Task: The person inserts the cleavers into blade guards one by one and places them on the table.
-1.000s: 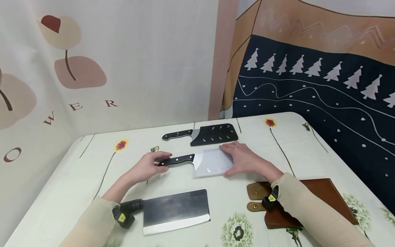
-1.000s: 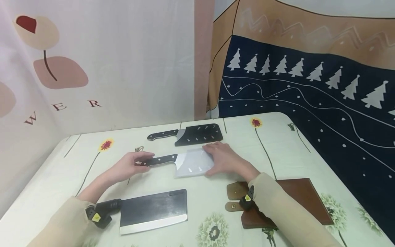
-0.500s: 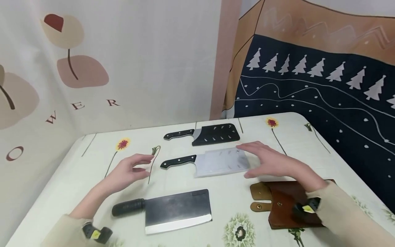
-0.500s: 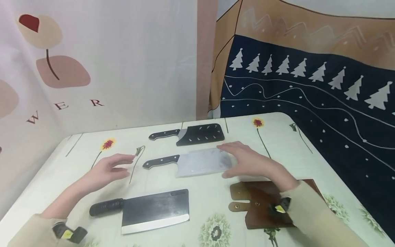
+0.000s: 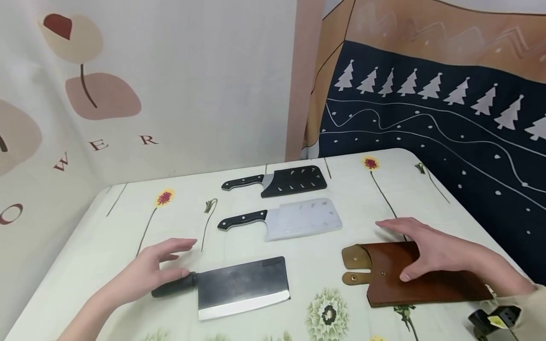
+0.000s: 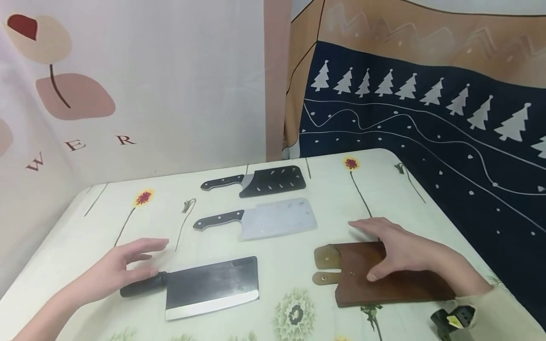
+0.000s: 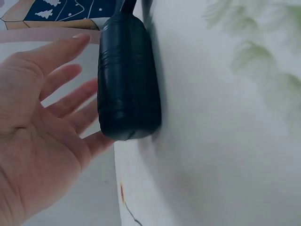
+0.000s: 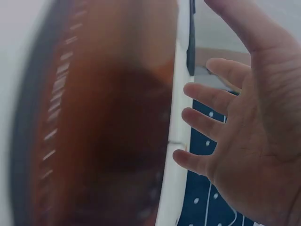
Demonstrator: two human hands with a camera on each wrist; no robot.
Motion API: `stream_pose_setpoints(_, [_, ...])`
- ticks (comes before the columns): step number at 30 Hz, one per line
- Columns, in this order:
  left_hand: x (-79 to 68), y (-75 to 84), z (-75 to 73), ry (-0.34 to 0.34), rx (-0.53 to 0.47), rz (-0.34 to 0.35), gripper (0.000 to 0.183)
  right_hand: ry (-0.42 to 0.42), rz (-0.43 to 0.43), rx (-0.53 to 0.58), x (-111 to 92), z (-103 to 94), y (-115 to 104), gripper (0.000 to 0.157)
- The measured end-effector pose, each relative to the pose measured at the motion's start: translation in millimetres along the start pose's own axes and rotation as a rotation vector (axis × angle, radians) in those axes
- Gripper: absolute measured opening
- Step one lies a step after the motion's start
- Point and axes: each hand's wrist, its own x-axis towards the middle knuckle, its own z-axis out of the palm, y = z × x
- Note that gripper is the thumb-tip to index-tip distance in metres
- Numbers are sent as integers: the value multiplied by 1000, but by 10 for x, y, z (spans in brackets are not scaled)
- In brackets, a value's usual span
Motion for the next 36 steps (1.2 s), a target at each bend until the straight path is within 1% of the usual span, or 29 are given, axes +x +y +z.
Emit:
stream_pose_setpoints(3, [-66, -34, -11, -13, -6, 4, 58, 16, -31, -17, -92, 62, 85, 99])
stream_pose_setpoints(7, [-151, -97, -39, -57, -70, -26, 57, 50, -102, -51, -211, 127, 177, 102])
stream_pose_setpoints(9, [-197, -138, -59, -77, -90, -29, 56, 73, -139, -77, -272, 142, 218, 103])
stream_pose_setpoints(11, [-244, -183, -77, -88, -103, -25, 56, 91, -153, -101, -328, 154, 250, 108])
stream_pose_setpoints(14, [-311, -272, -100, -116, -86, 28, 56, 119, -141, -145, -388, 203, 279, 118])
stream_pose_setpoints(16, [-350, -320, -100, -135, -86, 44, 56, 132, -117, -166, -410, 255, 289, 126])
stream_pose_setpoints(19, [-390, -373, -89, -151, -76, 53, 56, 146, -101, -197, -425, 343, 299, 130])
stream_pose_setpoints(22, [-402, -387, -69, -153, -80, 35, 54, 162, -106, -206, -431, 394, 314, 132])
stream_pose_setpoints(26, [-394, -368, -32, -163, -118, 22, 52, 176, -111, -201, -438, 411, 315, 131])
stream_pose_setpoints(30, [-373, -335, 8, -159, -126, 52, 51, 183, -105, -192, -451, 403, 296, 128])
stream_pose_setpoints(33, [-356, -319, 26, -148, -111, 72, 51, 192, -115, -189, -461, 409, 296, 129])
stream_pose_setpoints(36, [-353, -313, 31, -136, -91, 66, 50, 196, -123, -189, -465, 423, 298, 130])
